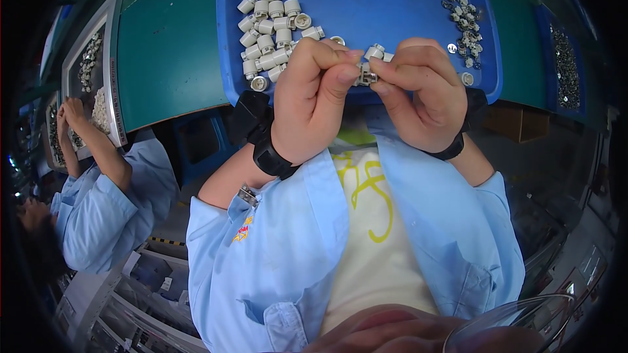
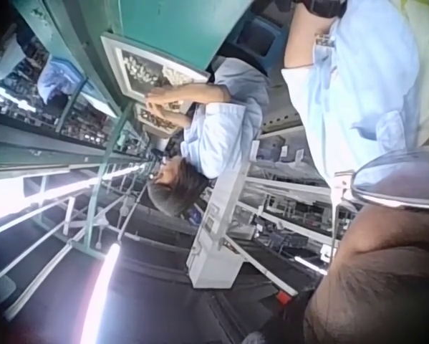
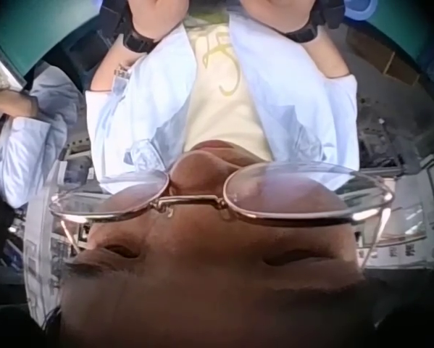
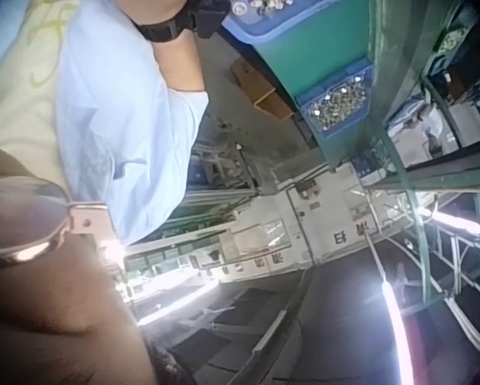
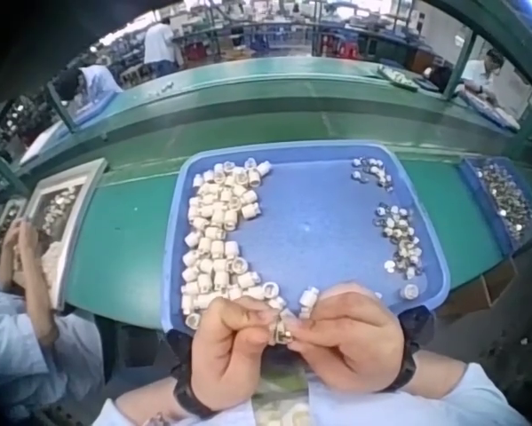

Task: The person assembles components by hand, picking up a white plastic housing and a metal insert from a blue tray. They press the metal insert into the housing, turn the assembly over, and place the completed unit back onto the tray.

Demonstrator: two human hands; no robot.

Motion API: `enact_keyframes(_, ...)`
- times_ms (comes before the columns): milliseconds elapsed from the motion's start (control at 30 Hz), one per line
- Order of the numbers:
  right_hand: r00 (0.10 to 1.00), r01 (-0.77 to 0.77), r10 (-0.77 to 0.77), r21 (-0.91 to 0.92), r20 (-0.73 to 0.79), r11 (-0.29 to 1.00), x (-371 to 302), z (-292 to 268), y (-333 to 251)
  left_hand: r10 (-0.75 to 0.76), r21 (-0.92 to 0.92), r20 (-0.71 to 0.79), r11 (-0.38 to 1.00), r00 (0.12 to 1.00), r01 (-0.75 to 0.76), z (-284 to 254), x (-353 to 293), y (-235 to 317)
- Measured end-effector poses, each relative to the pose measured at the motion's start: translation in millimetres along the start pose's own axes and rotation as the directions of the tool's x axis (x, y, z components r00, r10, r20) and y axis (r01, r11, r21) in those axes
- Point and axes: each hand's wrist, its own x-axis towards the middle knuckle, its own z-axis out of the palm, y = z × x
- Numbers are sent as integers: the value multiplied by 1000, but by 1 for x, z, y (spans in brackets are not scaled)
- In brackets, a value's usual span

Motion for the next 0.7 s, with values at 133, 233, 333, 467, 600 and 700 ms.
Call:
enact_keyframes(133,1000,10,-10,-10,-6,1000,-2,2,0,13,7,-6,1000,1000,-13,0,0,-2)
enact_keyframes(233,999,27,-28,-26,-20,999,-3,3,1,55,43,15,998,998,-55,-1,1,-2)
enact_keyframes(333,999,32,-33,-26,-22,999,-4,5,1,103,81,56,991,993,-107,-2,3,-2)
enact_keyframes(467,999,37,-38,-25,-16,999,-3,7,3,92,89,33,991,995,-95,-1,1,-3)
enact_keyframes(600,1000,-28,27,95,7,995,-5,8,4,103,91,18,990,995,-104,-1,2,-3)
enact_keyframes(700,994,-108,103,223,38,969,-4,6,3,43,34,19,998,999,-43,-2,1,-1)
